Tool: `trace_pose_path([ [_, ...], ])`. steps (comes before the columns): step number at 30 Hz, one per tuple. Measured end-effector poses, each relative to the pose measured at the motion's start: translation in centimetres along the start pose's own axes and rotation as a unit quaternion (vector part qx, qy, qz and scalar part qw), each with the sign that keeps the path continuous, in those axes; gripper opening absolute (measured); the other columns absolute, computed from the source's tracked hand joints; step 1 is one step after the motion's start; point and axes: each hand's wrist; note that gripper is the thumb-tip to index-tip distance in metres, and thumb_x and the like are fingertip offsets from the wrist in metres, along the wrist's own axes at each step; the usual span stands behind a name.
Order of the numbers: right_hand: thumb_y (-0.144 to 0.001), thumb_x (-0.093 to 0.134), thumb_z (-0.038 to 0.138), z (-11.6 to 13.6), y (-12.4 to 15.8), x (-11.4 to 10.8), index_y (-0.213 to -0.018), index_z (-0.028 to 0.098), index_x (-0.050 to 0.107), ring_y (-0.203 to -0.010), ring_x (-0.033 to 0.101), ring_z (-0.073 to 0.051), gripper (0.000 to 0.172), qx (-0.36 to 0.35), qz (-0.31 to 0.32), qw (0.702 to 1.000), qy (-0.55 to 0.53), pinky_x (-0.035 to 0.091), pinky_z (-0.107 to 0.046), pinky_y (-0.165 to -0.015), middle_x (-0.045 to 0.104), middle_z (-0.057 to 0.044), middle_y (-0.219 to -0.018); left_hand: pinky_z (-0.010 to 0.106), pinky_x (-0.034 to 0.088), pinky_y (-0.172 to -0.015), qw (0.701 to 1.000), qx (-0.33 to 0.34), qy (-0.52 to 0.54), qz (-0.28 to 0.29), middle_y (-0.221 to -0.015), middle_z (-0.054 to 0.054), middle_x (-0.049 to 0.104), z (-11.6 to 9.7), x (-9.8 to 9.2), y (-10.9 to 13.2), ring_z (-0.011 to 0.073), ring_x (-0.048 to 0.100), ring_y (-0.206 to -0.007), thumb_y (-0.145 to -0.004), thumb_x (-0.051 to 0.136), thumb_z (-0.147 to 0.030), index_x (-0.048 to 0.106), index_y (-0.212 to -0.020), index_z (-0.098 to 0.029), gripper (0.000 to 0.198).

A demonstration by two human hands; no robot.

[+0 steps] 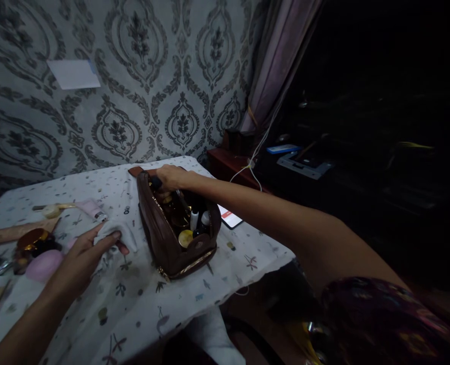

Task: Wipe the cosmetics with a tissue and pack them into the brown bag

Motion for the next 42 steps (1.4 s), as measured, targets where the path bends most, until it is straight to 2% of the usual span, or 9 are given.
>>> trace_pose_path([
  [5,-0.073,0.080,0.032,0.0,0.2,-0.1,-0.116,0.011,0.071,-0.102,0.071,-0.029,0.048,-0.024,0.004,1.000,0.015,0.051,-0.026,-0.073,0.074,-0.018,-0.114,0.026,0.048,-0.072,1.000,-0.003,0.001,0.018,-0.079,0.001,0.070,0.5,-0.2,-0.1,0.0232,0.062,-0.083,-0.077,0.070,-0.054,0.068,-0.074,-0.022,0.032],
  [11,-0.085,0.067,0.024,0.0,0.3,0.0,-0.130,0.015,0.063,-0.110,0.068,-0.028,0.046,-0.055,-0.017,0.998,0.014,0.050,-0.028,-0.080,0.071,-0.017,-0.122,0.026,0.048,-0.072,1.000,0.004,-0.024,0.011,-0.078,0.002,0.068,0.8,-0.3,-0.2,0.0234,0.061,-0.082,-0.074,0.070,-0.057,0.068,-0.070,-0.020,0.037],
  [20,-0.082,0.072,0.024,0.1,-0.1,0.3,-0.125,0.013,0.067,-0.105,0.070,-0.027,0.045,-0.040,-0.016,0.998,0.038,0.049,-0.026,-0.077,0.072,-0.017,-0.119,0.026,0.046,-0.067,0.999,0.026,-0.043,-0.006,-0.075,0.004,0.066,0.8,-0.4,0.1,0.0223,0.059,-0.078,-0.071,0.069,-0.058,0.069,-0.063,-0.020,0.039],
  [25,-0.079,0.074,0.022,0.0,0.6,-1.0,-0.121,0.010,0.066,-0.107,0.067,-0.026,0.044,-0.052,0.002,0.998,0.030,0.047,-0.025,-0.076,0.071,-0.017,-0.120,0.026,0.047,-0.067,1.000,0.015,-0.022,-0.003,-0.073,0.002,0.067,0.8,-0.4,0.3,0.0225,0.060,-0.076,-0.071,0.071,-0.056,0.069,-0.063,-0.021,0.035],
  [28,-0.086,0.066,0.023,-0.1,2.0,-2.6,-0.117,0.008,0.067,-0.105,0.065,-0.025,0.034,-0.053,-0.056,0.997,-0.001,0.046,-0.026,-0.077,0.070,-0.018,-0.119,0.026,0.048,-0.070,0.999,0.019,-0.033,-0.007,-0.074,0.002,0.069,0.9,-0.5,0.5,0.0240,0.061,-0.079,-0.072,0.070,-0.056,0.069,-0.063,-0.022,0.035],
  [33,-0.095,0.052,0.021,1.8,7.9,-3.8,-0.103,0.013,0.069,-0.091,0.064,-0.018,0.020,-0.068,-0.240,0.963,-0.103,0.043,-0.026,-0.079,0.073,-0.007,-0.095,0.028,0.049,-0.075,0.998,0.010,-0.053,-0.033,-0.073,0.002,0.071,1.0,-0.8,0.8,0.0267,0.063,-0.084,-0.069,0.070,-0.055,0.068,-0.063,-0.023,0.033],
  [36,-0.097,0.048,0.023,4.6,12.6,-1.3,-0.089,0.019,0.068,-0.082,0.062,-0.015,0.022,-0.180,-0.292,0.929,-0.142,0.045,-0.026,-0.072,0.071,-0.004,-0.089,0.029,0.048,-0.078,0.999,-0.003,-0.028,-0.028,-0.071,0.002,0.070,1.6,-1.0,0.7,0.0262,0.063,-0.084,-0.069,0.072,-0.055,0.067,-0.068,-0.023,0.033],
  [40,-0.094,0.055,0.025,8.4,17.2,5.3,-0.072,0.025,0.065,-0.060,0.053,-0.012,0.024,-0.381,-0.303,0.869,-0.093,0.039,-0.027,-0.047,0.067,0.003,-0.071,0.028,0.046,-0.083,0.998,0.034,-0.048,-0.014,-0.075,0.001,0.071,2.5,-1.2,0.3,0.0240,0.062,-0.084,-0.073,0.070,-0.053,0.066,-0.074,-0.022,0.031],
  [42,-0.093,0.058,0.022,9.6,18.3,8.5,-0.071,0.024,0.064,-0.054,0.051,-0.010,0.023,-0.419,-0.336,0.837,-0.111,0.037,-0.025,-0.041,0.063,0.006,-0.063,0.028,0.046,-0.082,0.996,0.056,-0.075,-0.002,-0.075,0.002,0.070,2.6,-1.1,0.2,0.0233,0.062,-0.081,-0.075,0.066,-0.057,0.066,-0.070,-0.022,0.036],
])
Point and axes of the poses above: each hand's wrist, its own y-axis away from the middle knuckle, its own x-axis out of the palm, z = x × y
